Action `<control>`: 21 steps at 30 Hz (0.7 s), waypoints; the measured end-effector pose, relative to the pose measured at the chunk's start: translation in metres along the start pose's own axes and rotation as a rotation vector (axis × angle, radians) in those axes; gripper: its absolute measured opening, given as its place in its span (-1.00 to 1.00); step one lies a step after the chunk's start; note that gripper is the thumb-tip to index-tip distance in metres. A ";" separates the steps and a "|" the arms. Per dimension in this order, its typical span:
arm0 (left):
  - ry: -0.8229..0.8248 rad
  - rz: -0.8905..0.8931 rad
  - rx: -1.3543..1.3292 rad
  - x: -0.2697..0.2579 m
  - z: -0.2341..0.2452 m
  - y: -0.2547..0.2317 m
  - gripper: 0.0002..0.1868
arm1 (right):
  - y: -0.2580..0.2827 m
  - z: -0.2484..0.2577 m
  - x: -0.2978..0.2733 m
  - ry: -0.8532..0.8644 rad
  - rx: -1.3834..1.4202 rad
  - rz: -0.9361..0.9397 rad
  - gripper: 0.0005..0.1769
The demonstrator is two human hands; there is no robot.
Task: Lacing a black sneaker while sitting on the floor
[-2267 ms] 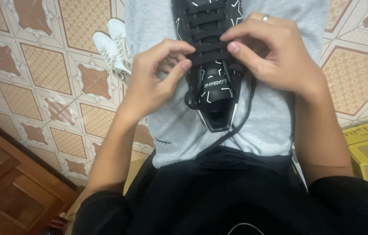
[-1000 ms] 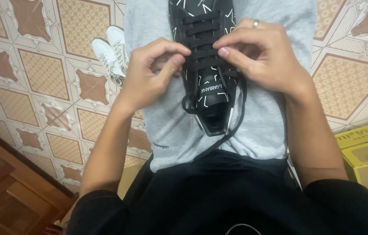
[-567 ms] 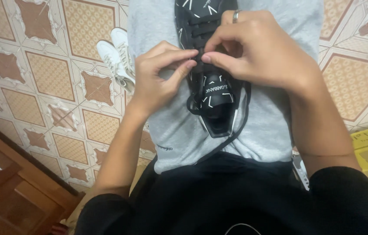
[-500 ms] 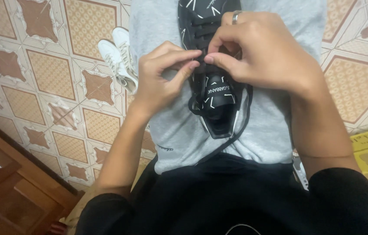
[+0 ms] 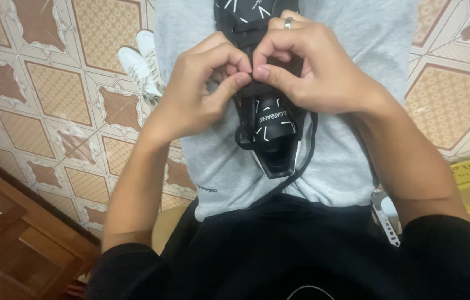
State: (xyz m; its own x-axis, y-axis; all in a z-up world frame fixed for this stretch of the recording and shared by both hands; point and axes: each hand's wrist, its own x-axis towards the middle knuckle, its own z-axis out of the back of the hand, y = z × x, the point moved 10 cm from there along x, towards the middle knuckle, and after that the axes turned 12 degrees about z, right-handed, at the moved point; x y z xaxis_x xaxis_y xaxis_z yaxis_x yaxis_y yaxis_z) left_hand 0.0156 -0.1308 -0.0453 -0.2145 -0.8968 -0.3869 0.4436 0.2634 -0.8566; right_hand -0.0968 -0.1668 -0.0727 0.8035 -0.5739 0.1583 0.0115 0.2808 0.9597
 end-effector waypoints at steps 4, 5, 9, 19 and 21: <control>0.072 0.031 0.118 0.002 0.003 -0.010 -0.91 | -0.008 0.004 0.000 -0.002 0.054 0.002 -0.77; 0.070 0.027 0.121 0.003 0.006 -0.014 -0.91 | -0.008 0.004 0.000 -0.004 0.051 0.005 -0.77; 0.132 0.106 0.237 0.009 0.005 -0.019 -0.91 | -0.008 0.006 -0.001 0.007 0.066 0.048 -0.56; 0.178 0.043 0.242 0.021 -0.003 -0.036 -0.90 | -0.020 0.001 -0.002 0.008 0.226 0.024 -0.43; 0.178 0.069 0.226 0.021 -0.005 -0.035 -0.91 | -0.020 0.003 -0.005 -0.004 0.269 -0.038 -0.49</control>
State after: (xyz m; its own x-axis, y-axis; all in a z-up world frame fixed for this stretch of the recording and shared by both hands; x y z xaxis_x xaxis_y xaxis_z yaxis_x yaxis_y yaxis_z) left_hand -0.0087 -0.1571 -0.0255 -0.3177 -0.7976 -0.5128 0.6410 0.2179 -0.7360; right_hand -0.1024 -0.1722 -0.0924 0.8032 -0.5832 0.1213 -0.1174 0.0446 0.9921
